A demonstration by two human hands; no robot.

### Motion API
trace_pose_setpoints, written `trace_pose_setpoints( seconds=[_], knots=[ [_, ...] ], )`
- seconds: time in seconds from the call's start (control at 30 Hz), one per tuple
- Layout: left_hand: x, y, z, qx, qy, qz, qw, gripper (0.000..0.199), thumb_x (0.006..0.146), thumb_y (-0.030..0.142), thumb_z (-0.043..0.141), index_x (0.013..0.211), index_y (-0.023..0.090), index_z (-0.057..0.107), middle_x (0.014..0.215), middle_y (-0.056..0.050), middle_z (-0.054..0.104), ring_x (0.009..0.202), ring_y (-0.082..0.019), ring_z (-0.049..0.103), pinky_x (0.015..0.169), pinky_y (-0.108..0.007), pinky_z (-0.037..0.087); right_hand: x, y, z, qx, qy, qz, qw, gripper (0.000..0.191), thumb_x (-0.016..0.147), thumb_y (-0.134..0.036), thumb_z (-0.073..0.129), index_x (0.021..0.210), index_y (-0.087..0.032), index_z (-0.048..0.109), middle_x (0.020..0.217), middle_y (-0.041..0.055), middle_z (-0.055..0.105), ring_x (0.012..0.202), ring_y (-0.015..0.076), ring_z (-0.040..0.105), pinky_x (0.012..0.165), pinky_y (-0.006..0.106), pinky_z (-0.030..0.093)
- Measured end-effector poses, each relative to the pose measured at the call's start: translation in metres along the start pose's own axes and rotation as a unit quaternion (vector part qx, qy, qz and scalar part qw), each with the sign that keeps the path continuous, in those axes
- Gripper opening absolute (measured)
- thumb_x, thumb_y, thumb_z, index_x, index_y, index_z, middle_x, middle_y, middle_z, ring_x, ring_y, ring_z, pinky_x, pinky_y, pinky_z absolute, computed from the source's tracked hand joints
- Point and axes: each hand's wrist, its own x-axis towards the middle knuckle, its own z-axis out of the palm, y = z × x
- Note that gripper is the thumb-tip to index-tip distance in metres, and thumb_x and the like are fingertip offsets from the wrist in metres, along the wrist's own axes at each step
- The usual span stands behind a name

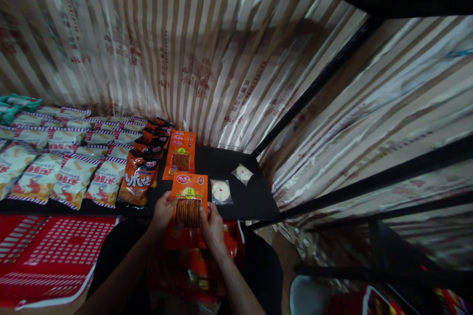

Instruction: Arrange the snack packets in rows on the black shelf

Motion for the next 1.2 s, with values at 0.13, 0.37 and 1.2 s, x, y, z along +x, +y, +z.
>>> trace_pose_setpoints(
  seconds=[0.13,0.37,1.2],
  knots=[
    [0.018,-0.006,0.004,0.01,0.024,0.007,1.0,0.027,0.057,0.031,0.066,0.078,0.016,0.058,0.069,-0.001,0.065,0.065,-0.016,0.062,0.064,-0.027,0.049,0.012,0.002,0.004,-0.011,-0.001,0.006,1.0,0.024,0.086,-0.037,0.04,0.089,-0.019,0.055,0.074,0.0038,0.067,0.068,0.0174,0.063,0.063,0.024,0.042],
    [0.044,-0.014,0.008,0.073,0.042,0.028,0.996,0.027,0.066,0.027,0.06,0.091,0.016,0.057,0.069,0.0,0.065,0.063,-0.016,0.063,0.063,-0.027,0.05,0.032,0.003,0.008,-0.002,-0.013,0.005,1.0,0.024,0.087,-0.037,0.039,0.093,-0.018,0.054,0.076,0.0048,0.067,0.068,0.0175,0.063,0.062,0.024,0.042],
    [0.102,0.033,0.025,0.372,0.06,0.056,0.924,0.036,0.084,0.027,0.05,0.117,0.017,0.056,0.112,-0.011,0.067,0.102,-0.022,0.062,0.087,-0.031,0.046,0.103,-0.009,0.028,-0.001,0.006,-0.041,0.999,0.024,0.087,-0.039,0.038,0.084,-0.019,0.051,0.072,0.0032,0.063,0.065,0.0163,0.06,0.06,0.024,0.042]
  ],
)
